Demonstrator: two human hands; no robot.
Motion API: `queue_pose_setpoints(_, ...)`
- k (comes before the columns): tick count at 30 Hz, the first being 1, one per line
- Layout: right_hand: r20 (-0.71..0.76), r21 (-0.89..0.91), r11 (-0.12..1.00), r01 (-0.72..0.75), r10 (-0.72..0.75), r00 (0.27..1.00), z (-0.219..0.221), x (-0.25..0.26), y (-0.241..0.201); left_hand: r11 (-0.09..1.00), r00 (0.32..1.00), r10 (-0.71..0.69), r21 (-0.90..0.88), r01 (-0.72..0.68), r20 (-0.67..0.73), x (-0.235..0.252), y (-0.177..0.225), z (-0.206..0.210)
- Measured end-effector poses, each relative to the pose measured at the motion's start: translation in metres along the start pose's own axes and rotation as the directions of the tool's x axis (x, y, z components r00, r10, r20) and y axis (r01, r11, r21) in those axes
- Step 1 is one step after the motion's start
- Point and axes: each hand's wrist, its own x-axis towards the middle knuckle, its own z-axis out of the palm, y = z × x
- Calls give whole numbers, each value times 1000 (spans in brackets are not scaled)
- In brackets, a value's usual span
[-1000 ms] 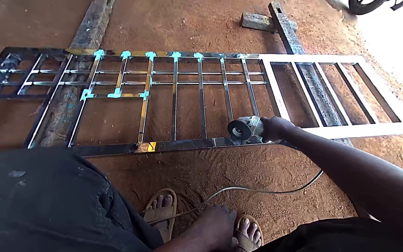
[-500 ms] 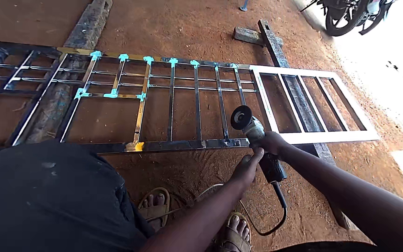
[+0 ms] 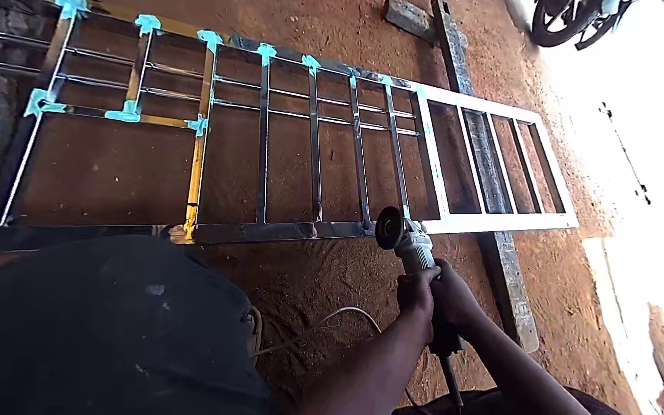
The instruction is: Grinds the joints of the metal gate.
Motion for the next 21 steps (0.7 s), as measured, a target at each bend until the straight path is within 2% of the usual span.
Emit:
queue_pose_setpoints(3,39,-5,1000,7,-7,999,1,7,8,999,999,-44,10,44,-10,5,-3,0)
queue_pose_setpoints(9,45,86,993,82,-86,995,20,32,-2,982,983,5,186,30,-182,22,16,-13)
queue_pose_setpoints(16,-55,-18,1000,-21,20,998,14,27,-13,973,998,-63,220,66,-22,17,29,-14)
queue_pose_setpoints(21,0,-15,1000,28,-28,1000,16,32,-12,973,991,-14,228,44,-130,17,22,-13)
